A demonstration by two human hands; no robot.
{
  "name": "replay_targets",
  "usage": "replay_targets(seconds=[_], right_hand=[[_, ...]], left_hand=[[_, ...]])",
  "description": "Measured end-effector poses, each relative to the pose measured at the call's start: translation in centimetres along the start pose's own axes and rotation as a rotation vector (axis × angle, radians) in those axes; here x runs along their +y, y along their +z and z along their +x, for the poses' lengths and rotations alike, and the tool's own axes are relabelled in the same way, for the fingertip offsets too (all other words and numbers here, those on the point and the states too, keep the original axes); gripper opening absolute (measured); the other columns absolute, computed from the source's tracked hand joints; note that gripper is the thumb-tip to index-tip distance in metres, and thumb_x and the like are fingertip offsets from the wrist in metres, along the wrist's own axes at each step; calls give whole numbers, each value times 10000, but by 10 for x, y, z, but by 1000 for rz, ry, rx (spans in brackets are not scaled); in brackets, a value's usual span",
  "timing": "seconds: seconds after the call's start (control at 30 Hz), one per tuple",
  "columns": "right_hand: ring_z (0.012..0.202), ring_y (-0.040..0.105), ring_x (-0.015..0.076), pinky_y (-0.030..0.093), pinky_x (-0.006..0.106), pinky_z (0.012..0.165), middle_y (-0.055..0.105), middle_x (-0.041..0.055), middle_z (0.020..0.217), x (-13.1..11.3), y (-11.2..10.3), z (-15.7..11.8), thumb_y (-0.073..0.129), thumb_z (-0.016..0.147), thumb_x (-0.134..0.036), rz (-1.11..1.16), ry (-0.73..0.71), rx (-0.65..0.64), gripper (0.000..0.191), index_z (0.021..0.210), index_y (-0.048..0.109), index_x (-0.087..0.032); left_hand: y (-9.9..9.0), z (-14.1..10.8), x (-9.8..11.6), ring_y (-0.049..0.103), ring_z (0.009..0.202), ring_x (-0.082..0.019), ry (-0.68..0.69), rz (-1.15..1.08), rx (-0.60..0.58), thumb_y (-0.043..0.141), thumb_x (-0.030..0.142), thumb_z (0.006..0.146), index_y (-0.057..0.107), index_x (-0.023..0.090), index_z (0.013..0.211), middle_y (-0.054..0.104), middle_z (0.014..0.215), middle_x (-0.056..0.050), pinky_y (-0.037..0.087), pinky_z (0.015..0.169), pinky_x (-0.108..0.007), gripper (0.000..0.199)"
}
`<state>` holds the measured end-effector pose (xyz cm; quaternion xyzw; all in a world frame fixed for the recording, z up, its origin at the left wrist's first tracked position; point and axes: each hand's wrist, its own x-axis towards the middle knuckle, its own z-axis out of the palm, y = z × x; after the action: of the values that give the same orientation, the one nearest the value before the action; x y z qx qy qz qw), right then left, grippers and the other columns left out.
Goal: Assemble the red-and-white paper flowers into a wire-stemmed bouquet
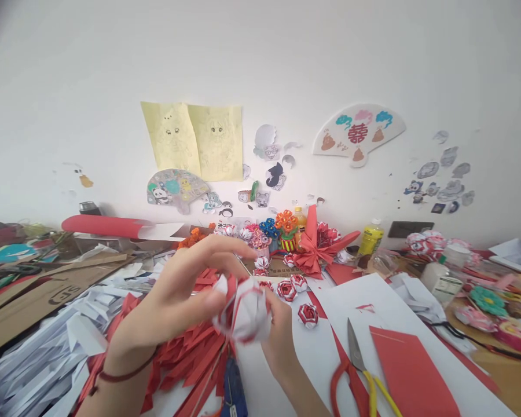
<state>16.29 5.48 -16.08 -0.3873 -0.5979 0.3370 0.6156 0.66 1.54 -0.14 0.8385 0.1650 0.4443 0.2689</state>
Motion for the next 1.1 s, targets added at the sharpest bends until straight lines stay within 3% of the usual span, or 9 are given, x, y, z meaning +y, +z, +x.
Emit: replay_targets(seconds=[0.13, 0.27, 0.43, 0.53, 0.67, 0.8, 0.93, 1.0, 1.1], right_hand=[[615, 536, 135, 450, 245, 535, 642, 48, 832, 2, -4, 5, 612, 909, -497, 89, 96, 50, 358, 1055, 638, -171], [906, 631, 188, 530, 302, 767, 647, 96, 1110, 7, -9, 15, 641, 910, -464, 55, 13, 97, 444, 1257, 565, -197], [1275, 523, 232, 477, 371, 1023, 438, 123, 1478, 3, -14, 43, 684, 893, -396, 99, -235, 59, 723, 1496, 303, -279], [1326, 489, 235, 408, 383, 1109, 505, 113, 1421, -4, -13, 61, 701, 882, -388, 86, -321, -54, 696, 1471, 355, -257], [1205, 580, 245, 469, 390, 1046, 594, 109, 1304, -12, -7, 77, 741, 849, -387, 151, -293, -92, 607, 1371, 474, -229], [1077, 649, 238, 548, 359, 923, 635, 115, 1255, -20, -3, 82, 756, 833, -418, 249, -263, -99, 681, 1414, 468, -213], [1151, 634, 258, 524, 373, 993, 661, 115, 1243, -40, -6, 80, 761, 824, -471, 261, -346, -91, 654, 1380, 550, -199], [1203, 609, 254, 506, 349, 1021, 650, 98, 1284, -55, -12, 74, 754, 830, -484, 215, -412, -107, 536, 1282, 643, -218], [1057, 677, 244, 554, 324, 920, 712, 88, 1153, -81, -21, 62, 701, 840, -576, 60, -501, -175, 533, 1239, 685, -224]], left_hand=[[3, 22, -43, 563, 592, -94, -309, -50, 181, 452, 512, 982, 665, 190, 1031, 635, 818, -12, 439, 542, -215, 389], [17, 34, -90, 513, 424, -99, -667, -316, 294, 444, 550, 955, 568, 160, 793, 526, 536, 20, 357, 428, -202, 440], [34, 33, -116, 300, 287, -45, -732, -512, 199, 518, 588, 902, 477, 182, 690, 418, 453, 66, 152, 325, -197, 460], [36, 33, -115, 240, 289, -38, -715, -482, 243, 508, 536, 925, 474, 184, 695, 352, 418, 87, 143, 320, -186, 422], [28, 34, -110, 275, 276, -52, -711, -350, 245, 376, 492, 987, 534, 156, 719, 487, 411, 24, 159, 318, -192, 458], [13, 33, -99, 355, 281, -72, -653, -218, 142, 313, 556, 988, 607, 126, 712, 577, 454, -25, 242, 326, -207, 590], [-6, 27, -71, 385, 300, -63, -585, -140, 21, 302, 567, 997, 627, 125, 663, 621, 502, -29, 309, 370, -207, 642], [-14, 21, -53, 421, 338, -65, -554, -69, -59, 299, 552, 1008, 618, 131, 613, 628, 513, -30, 362, 419, -206, 660], [-22, 10, -29, 474, 398, -70, -511, 17, -163, 310, 562, 1010, 645, 138, 601, 625, 525, -21, 412, 482, -200, 678]])
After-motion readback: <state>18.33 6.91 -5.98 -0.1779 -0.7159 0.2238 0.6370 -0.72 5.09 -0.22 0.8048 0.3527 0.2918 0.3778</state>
